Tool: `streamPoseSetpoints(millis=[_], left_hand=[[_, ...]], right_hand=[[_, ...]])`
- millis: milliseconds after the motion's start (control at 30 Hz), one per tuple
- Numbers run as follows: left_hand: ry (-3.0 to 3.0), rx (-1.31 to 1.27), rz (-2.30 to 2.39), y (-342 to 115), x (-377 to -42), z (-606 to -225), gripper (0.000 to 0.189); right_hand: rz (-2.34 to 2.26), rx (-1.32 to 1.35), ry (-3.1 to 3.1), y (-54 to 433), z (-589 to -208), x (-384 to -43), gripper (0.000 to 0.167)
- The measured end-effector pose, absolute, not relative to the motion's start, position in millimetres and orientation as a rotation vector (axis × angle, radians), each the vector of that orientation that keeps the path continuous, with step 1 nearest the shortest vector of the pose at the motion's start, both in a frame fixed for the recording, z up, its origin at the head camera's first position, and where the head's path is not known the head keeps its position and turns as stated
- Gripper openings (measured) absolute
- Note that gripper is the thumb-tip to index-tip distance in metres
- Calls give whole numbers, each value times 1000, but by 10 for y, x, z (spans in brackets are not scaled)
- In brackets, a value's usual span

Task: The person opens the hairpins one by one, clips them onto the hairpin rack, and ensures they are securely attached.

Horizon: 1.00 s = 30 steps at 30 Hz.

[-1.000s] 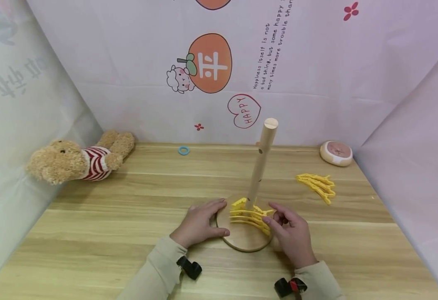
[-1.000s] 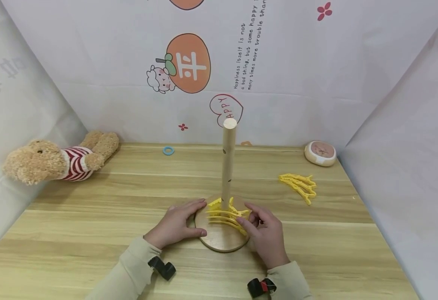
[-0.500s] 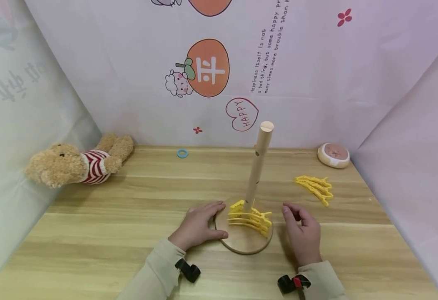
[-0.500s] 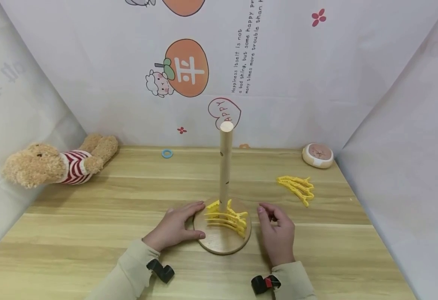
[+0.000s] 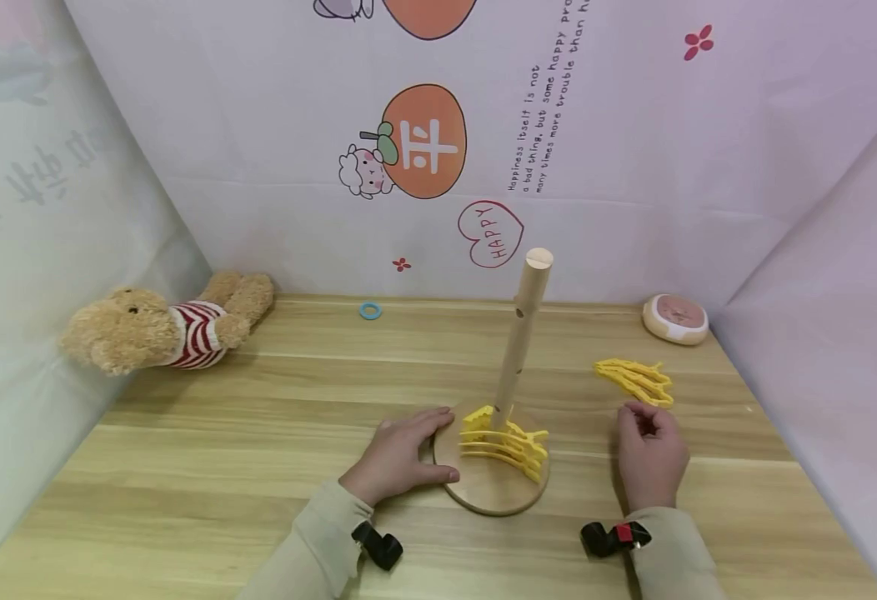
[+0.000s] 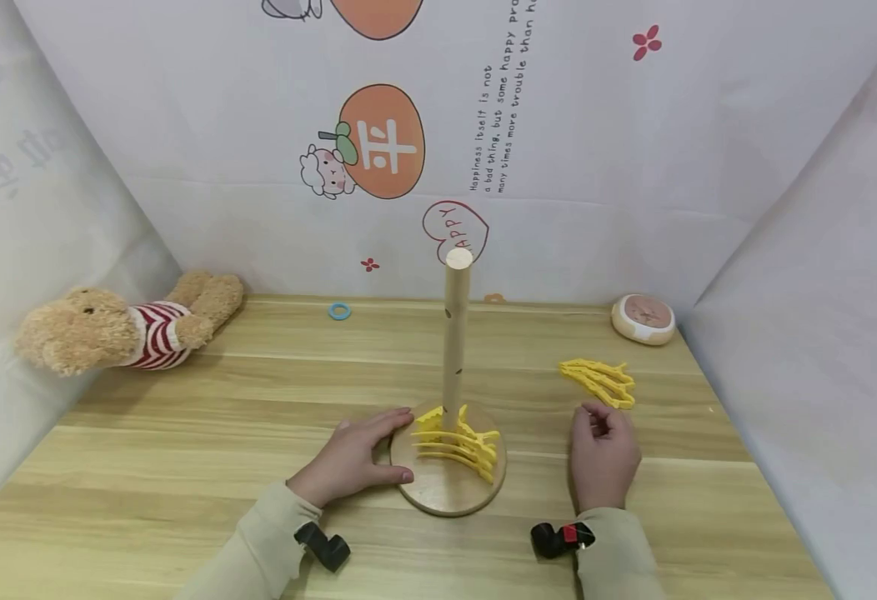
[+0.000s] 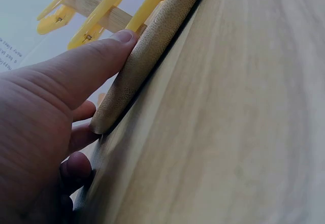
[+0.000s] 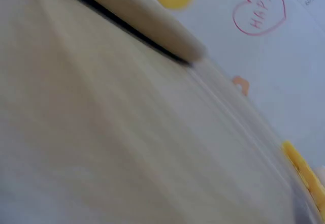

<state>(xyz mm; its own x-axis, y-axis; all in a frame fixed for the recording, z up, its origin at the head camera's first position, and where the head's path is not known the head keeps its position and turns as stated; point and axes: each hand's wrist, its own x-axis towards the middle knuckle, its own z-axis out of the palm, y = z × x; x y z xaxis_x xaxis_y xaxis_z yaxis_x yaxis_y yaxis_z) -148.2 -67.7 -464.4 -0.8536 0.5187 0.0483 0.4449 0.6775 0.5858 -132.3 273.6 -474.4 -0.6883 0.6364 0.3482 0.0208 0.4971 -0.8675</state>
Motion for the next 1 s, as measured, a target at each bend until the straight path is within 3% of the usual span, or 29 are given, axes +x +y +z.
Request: streamPoseSetpoints(millis=[467,667,1000], left_hand=[[2750,793,907,-662,-1486,-4637,86],[2759,781,897,-670,-1490,-4637,86],[2764,793,906,-669,-1487,-4644,86]], right_hand=[[1085,-701,-2067,3193,-4687,-1501,26],[1100,-758,-2235,3320,-4694,-1551,38],[954,-666,-2657,3434,-4635,-1489,52]])
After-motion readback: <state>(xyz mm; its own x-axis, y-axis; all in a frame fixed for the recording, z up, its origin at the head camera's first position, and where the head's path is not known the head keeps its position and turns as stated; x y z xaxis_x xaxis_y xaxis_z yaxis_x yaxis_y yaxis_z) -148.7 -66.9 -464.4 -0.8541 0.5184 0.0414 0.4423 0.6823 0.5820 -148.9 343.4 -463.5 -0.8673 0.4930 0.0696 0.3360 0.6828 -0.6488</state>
